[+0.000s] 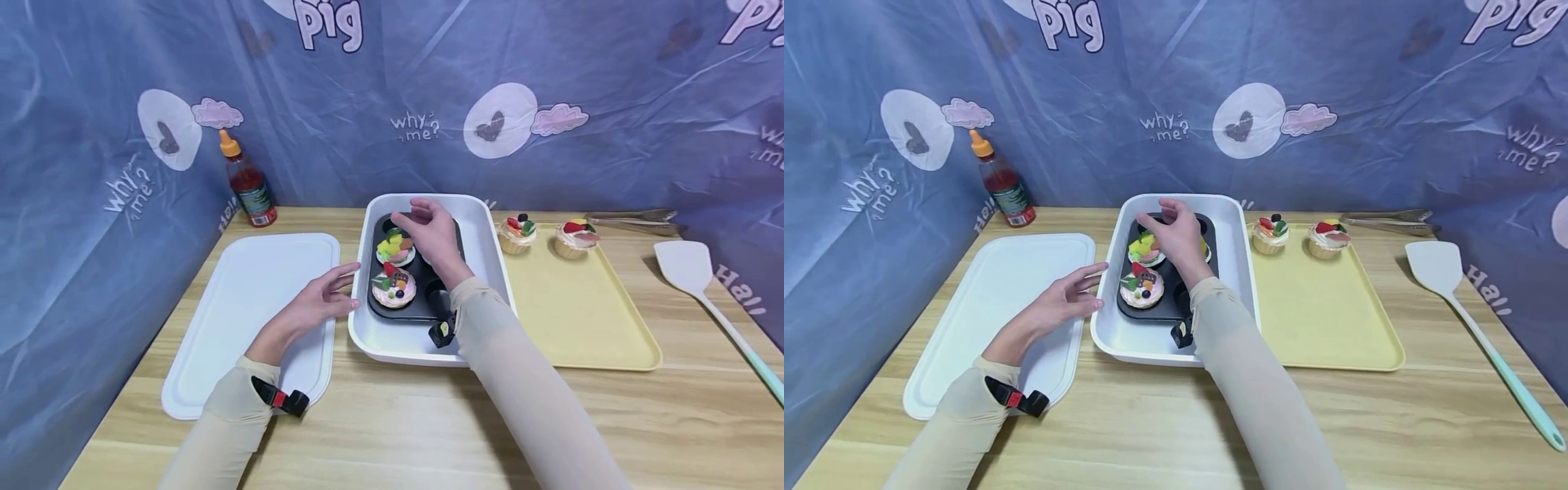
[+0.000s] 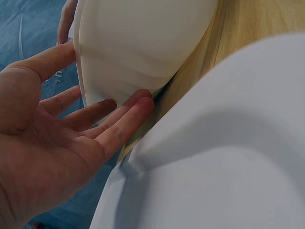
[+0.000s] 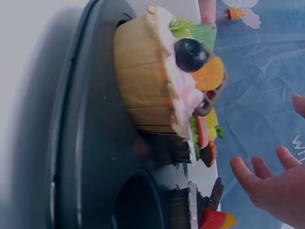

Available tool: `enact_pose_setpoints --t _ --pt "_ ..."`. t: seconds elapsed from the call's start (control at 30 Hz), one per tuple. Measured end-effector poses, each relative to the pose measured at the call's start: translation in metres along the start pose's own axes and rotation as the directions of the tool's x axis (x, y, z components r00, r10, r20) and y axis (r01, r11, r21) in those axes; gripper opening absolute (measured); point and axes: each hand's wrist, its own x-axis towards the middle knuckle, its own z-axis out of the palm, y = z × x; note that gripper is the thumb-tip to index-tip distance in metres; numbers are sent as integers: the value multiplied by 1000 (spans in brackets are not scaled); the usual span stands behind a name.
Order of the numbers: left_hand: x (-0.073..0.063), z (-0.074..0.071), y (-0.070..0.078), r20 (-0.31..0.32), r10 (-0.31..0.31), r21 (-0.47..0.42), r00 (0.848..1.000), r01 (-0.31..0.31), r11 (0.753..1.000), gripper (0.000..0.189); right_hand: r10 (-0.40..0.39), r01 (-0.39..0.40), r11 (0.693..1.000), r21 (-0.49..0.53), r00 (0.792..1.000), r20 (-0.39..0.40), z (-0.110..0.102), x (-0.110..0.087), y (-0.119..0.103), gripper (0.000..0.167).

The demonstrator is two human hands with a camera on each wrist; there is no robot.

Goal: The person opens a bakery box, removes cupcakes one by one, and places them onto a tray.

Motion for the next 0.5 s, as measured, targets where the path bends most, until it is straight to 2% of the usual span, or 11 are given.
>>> enact_pose_setpoints --t 0.33,0.5 --pt "0 0 -1 4 8 3 1000 -8 1000 74 48 -44 995 -84 998 43 3 -4 1 64" --pt "0 0 0 1 4 7 1000 -4 1000 74 58 -52 994 -95 996 65 4 -4 4 66"
